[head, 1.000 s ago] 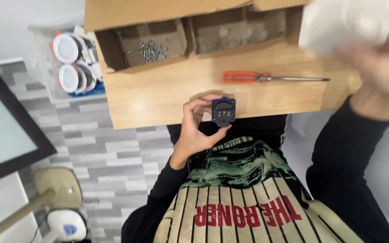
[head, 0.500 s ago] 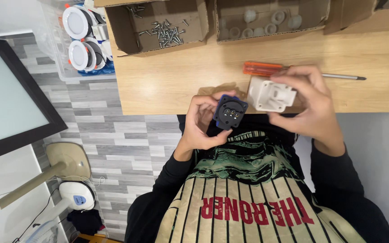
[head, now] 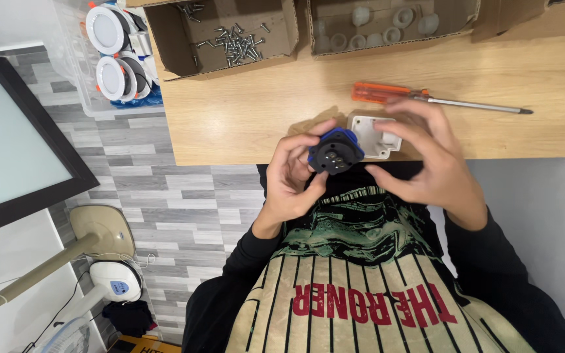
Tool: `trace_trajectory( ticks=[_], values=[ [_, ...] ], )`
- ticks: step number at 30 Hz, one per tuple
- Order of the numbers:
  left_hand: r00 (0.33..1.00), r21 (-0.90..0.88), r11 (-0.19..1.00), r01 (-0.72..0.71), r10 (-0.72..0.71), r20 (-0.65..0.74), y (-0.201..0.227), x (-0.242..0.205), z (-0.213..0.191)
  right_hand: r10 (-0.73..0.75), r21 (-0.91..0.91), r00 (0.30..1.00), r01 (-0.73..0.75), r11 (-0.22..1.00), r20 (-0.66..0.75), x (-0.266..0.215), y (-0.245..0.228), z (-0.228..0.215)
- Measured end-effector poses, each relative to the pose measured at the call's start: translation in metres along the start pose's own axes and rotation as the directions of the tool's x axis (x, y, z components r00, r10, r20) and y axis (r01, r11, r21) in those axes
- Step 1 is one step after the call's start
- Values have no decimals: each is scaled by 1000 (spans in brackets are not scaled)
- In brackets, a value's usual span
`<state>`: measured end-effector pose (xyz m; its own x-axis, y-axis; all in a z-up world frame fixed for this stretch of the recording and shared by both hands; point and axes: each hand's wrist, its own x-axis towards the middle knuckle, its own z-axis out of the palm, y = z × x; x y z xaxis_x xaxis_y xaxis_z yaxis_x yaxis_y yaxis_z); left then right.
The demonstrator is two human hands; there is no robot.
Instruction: The person assembles a small electrical component by attaching a white plastic housing to a blue base. They use an orange screwdriver to tighten screws into the blue base, securing the parts together. The person handles the components and the screwdriver throughout the process.
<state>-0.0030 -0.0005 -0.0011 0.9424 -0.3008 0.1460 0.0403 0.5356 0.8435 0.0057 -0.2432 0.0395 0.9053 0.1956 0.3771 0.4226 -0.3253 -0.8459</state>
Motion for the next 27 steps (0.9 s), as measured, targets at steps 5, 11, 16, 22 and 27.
trace_trajectory(
  ticks=[5,11,16,22,27],
  values=[
    [1000,55,998,-20,20,-5,9,2,13,19,-34,998,-21,999,-57,-1,-22,-5],
    [994,111,988,-105,107,-6,4,0,22,83,3,994,-83,997,-73,1,-26,4],
    [989,150,978,-146,148,-1,5,1,27,143,197,984,-120,973,-108,-4,-21,13],
    [986,204,965,-163,166,3,11,2,33,184,311,979,-148,939,-90,-6,-16,10],
    [990,176,975,-137,133,38,16,4,36,144,280,989,-134,951,-17,5,-16,-7]
  ],
)
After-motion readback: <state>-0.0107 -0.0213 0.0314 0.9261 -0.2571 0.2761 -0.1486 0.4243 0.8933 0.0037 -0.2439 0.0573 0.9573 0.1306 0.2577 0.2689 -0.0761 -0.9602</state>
